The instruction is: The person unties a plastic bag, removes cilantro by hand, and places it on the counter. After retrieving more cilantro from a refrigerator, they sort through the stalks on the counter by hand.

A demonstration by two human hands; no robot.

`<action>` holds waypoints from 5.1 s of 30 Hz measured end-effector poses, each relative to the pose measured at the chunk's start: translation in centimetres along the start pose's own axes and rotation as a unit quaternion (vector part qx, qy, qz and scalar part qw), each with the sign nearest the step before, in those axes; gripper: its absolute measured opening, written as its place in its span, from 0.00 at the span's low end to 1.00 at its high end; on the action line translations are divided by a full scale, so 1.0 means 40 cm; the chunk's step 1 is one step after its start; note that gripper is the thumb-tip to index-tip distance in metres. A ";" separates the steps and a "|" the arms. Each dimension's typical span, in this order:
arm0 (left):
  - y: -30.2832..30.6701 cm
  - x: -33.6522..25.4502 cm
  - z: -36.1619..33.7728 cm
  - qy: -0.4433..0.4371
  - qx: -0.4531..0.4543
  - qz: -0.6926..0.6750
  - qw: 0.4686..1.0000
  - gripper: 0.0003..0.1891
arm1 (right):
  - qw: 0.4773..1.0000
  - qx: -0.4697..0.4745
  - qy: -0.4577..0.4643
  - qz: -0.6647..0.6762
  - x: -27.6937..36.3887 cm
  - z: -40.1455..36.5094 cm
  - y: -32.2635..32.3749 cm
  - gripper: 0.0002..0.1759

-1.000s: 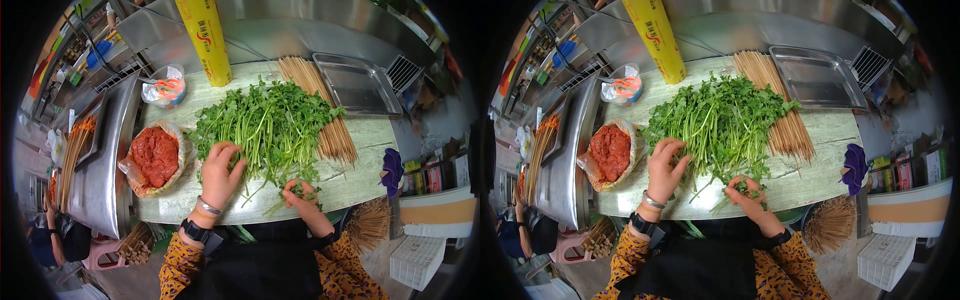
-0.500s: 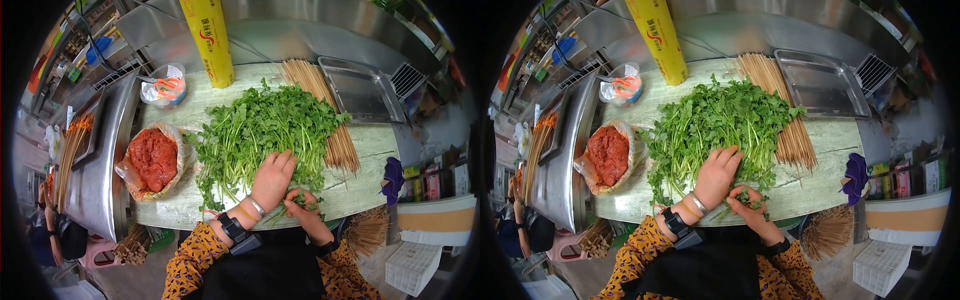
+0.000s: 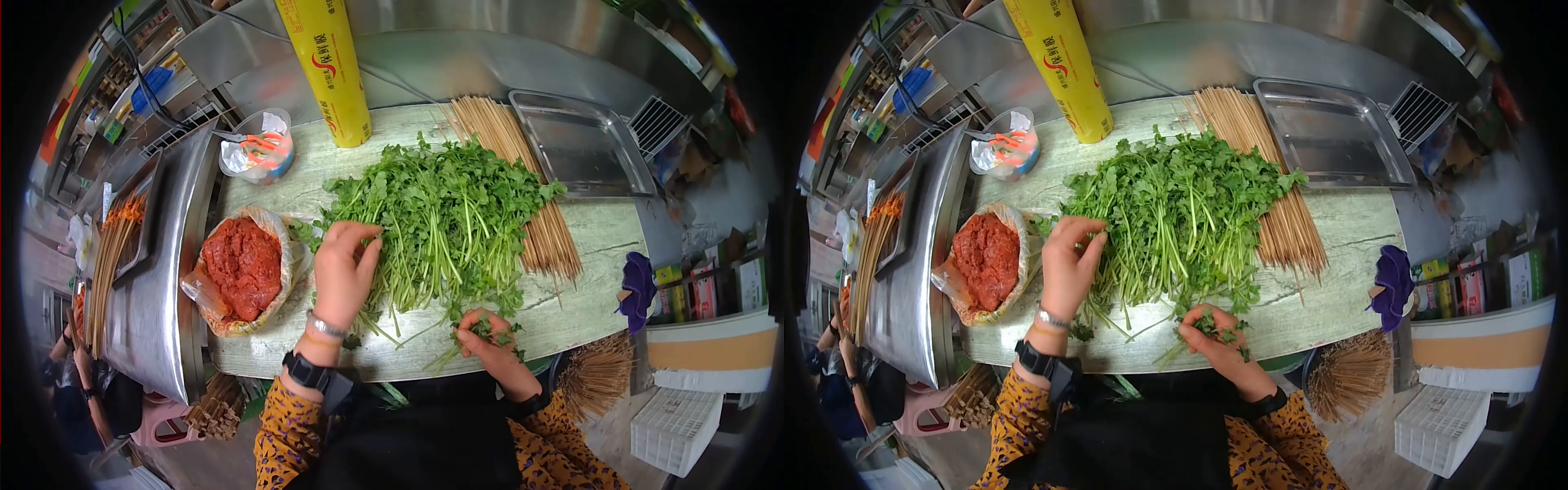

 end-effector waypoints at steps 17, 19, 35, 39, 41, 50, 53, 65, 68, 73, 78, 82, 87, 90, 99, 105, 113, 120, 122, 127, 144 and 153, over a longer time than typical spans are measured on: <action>0.052 0.108 -0.056 0.217 -0.047 -0.464 0.858 0.06 | 0.999 -0.030 0.011 0.014 -0.018 0.004 0.013 0.08; 0.039 0.086 -0.093 0.228 -0.026 -0.542 0.808 0.06 | 0.999 -0.033 0.008 0.018 -0.012 0.004 0.013 0.08; -0.148 -0.129 -0.216 0.130 0.170 -0.391 0.895 0.12 | 0.988 -0.110 -0.105 -0.017 0.060 -0.196 0.167 0.11; -0.127 -0.030 -0.259 0.121 0.147 -0.339 0.921 0.10 | 0.972 -0.164 -0.171 -0.004 -0.064 -0.371 0.405 0.14; -0.135 0.006 -0.290 0.103 0.139 -0.319 0.932 0.09 | 0.953 -0.217 -0.209 0.022 -0.186 -0.397 0.471 0.15; -0.119 0.019 -0.318 0.042 0.112 -0.217 0.969 0.07 | 0.892 -0.371 -0.224 -0.130 -0.488 -0.326 0.621 0.28; -0.117 0.038 -0.321 0.085 0.101 -0.256 0.958 0.07 | 0.928 -0.235 -0.265 -0.114 -0.423 -0.354 0.579 0.18; 0.123 -0.001 -0.199 -0.032 -0.084 0.107 0.990 0.19 | 0.993 -0.087 0.031 -0.067 0.098 -0.157 0.160 0.11; 0.075 0.021 -0.169 -0.028 -0.046 0.169 0.984 0.28 | 0.946 -0.196 0.148 -0.212 0.190 -0.085 0.135 0.18; -0.021 0.073 -0.073 0.046 -0.016 0.220 0.974 0.39 | 0.820 -0.273 0.194 -0.464 0.237 0.015 0.121 0.35; -0.089 0.098 -0.024 0.067 -0.008 0.128 0.989 0.49 | 0.777 -0.292 0.208 -0.517 0.193 0.112 0.059 0.40; -0.168 0.047 -0.027 0.010 0.018 0.065 0.998 0.43 | 0.769 -0.277 0.222 -0.531 0.182 0.135 0.010 0.36; -0.112 0.036 -0.120 0.135 -0.006 -0.234 0.963 0.39 | 0.843 -0.242 0.193 -0.441 0.179 0.047 0.055 0.32; -0.075 0.109 -0.198 0.259 -0.029 -0.436 0.861 0.36 | 0.872 -0.240 0.187 -0.383 0.158 -0.025 0.142 0.32; 0.005 0.154 -0.193 0.140 -0.103 -0.242 0.955 0.31 | 0.802 -0.276 0.232 -0.476 0.265 -0.069 0.088 0.36; 0.021 0.159 -0.199 0.143 -0.105 -0.209 0.962 0.27 | 0.889 -0.023 0.356 -0.288 0.459 -0.147 -0.108 0.20; 0.000 0.199 -0.209 0.206 -0.096 -0.379 0.897 0.26 | 0.784 0.414 0.457 -0.069 0.644 -0.275 -0.358 0.15; 0.006 0.185 -0.204 0.186 -0.093 -0.351 0.913 0.26 | 0.799 0.271 0.533 0.057 0.555 -0.317 -0.321 0.22; 0.000 0.194 -0.208 0.191 -0.093 -0.368 0.905 0.26 | 0.789 0.544 0.274 -0.081 0.521 -0.253 -0.329 0.05; 0.003 0.180 -0.202 0.176 -0.076 -0.339 0.921 0.28 | 0.869 0.130 0.296 -0.376 0.357 0.041 -0.307 0.15; 0.001 0.269 -0.244 0.343 -0.173 -0.505 0.773 0.23 | 0.750 -0.086 0.292 -0.588 0.205 0.065 -0.062 0.21; -0.011 0.247 -0.229 0.302 -0.087 -0.547 0.776 0.21 | 0.764 -0.070 0.294 -0.570 0.205 0.065 -0.064 0.22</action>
Point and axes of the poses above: each hand's wrist, its own z-axis towards the middle knuckle, its own y-axis out of the back of the hand, x = y × z, the point moved 8 cm from there along z, towards the middle knuckle, and after that the axes turned 4 degrees about -y, right-handed, at the moved point
